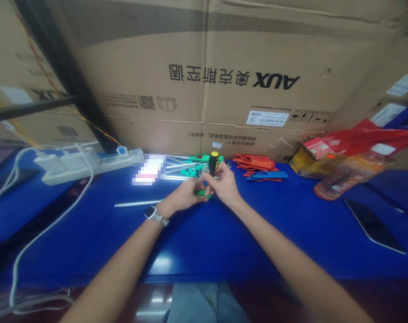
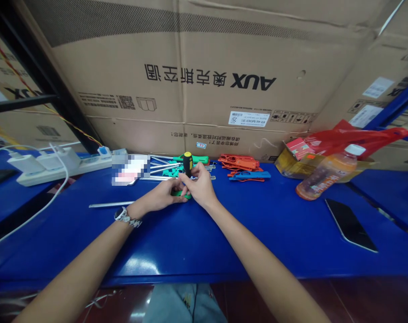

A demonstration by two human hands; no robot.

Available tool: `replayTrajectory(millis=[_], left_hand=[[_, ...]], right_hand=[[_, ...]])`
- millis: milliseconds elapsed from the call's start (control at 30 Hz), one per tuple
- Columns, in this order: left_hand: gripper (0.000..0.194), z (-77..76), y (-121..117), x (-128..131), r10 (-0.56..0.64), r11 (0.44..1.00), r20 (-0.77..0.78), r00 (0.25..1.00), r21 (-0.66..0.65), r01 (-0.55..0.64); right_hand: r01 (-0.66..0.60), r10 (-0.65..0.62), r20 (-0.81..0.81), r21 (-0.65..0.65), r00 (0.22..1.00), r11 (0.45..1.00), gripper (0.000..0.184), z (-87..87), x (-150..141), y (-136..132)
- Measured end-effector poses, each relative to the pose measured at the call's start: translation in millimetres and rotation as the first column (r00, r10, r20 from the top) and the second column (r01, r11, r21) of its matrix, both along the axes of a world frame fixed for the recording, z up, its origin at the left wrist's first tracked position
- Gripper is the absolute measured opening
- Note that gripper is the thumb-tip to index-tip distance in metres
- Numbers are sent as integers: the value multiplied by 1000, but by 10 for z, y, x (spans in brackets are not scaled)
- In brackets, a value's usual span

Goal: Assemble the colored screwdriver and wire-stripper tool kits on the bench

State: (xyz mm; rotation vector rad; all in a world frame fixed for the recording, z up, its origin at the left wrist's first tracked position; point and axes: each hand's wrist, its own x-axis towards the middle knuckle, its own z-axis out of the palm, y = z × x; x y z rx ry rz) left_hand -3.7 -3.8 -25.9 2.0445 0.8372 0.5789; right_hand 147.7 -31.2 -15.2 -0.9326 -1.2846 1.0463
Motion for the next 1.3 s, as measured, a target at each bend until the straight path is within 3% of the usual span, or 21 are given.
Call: replayTrajectory(millis=[100,300,600,700,800,933,1100,1300], left_hand=[[20,-12,18,-8,35,999,-52,998,38,-33],[24,-61,41,-4,74,995,-78,994,71,-69],[20,-9,-28,29,1,1000,14,1000,-16,-1],[22,-17,-14,21,40,999,-33,999,11,-39],[25,-48,12,7,115,993,-87,989,12,-115],[25,-78,34,-1,127,992,-85,988,35,-125],[25,-75,28,4,136,991,-89,987,28,-134],[24,-49,10,5,87,996,-58,995,27,-85]], right_hand=[[1,0,24,-28,1000,1000,49,-13,30,-24],[-154,154,8,-30,988,988,47,1,163,-58],[83,-87,113,38,990,996,48,-36,4,73],[107,-111,137,33,984,994,43,-63,39,47],[19,-30,147,78,989,997,42,-73,146,5],[-161,155,116,49,981,986,49,-42,245,12],[-35,25,118,86,993,996,37,27,184,94],[72,-82,139,77,987,994,39,14,85,93]])
